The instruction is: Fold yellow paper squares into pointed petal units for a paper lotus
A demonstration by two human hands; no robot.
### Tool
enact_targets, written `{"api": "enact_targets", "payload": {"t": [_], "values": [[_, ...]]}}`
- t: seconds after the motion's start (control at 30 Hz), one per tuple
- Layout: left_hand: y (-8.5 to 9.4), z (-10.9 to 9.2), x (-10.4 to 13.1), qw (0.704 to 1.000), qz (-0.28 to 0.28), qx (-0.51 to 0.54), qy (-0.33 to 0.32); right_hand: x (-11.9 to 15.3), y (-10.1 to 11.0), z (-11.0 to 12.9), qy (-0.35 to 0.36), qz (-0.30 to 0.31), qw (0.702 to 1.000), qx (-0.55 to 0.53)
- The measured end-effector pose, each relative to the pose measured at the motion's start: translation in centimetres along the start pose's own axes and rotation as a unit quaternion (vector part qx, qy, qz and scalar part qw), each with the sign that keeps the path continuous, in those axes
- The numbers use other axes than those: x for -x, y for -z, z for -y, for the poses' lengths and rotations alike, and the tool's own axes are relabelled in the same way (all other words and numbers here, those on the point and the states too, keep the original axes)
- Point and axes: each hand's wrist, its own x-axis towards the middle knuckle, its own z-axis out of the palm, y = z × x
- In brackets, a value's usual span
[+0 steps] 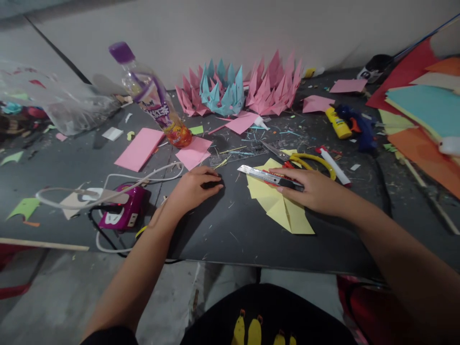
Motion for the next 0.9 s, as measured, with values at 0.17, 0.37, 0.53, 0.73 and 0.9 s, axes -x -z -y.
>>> {"api": "enact_targets", "payload": {"t": [0.17, 0.37, 0.53, 0.73, 0.9], "values": [[-0.35, -0.04, 0.01, 1.0, -0.006, -0.005, 0.002, 0.02, -0.16, -0.11, 0.002, -0.005, 1.0, 0.002], [-0.43, -0.32, 0.27, 0.994, 0.015, -0.096, -0.046, 0.06, -0.31, -0.3, 0.005, -0.016, 1.0, 0.017], [-0.43, -0.66, 0.43, 0.985, 0.028, -0.157, -0.063, 0.08, -0.24, -0.29, 0.009, -0.015, 1.0, 0.026], [-0.37, -0.82, 0.49, 0.979, 0.023, -0.187, -0.077, 0.09, -0.24, -0.19, 0.017, -0.024, 0.999, 0.019], [-0.35, -0.45, 0.34, 0.994, -0.015, -0.098, -0.048, 0.09, -0.3, -0.26, 0.021, -0.029, 0.999, 0.009]]}}
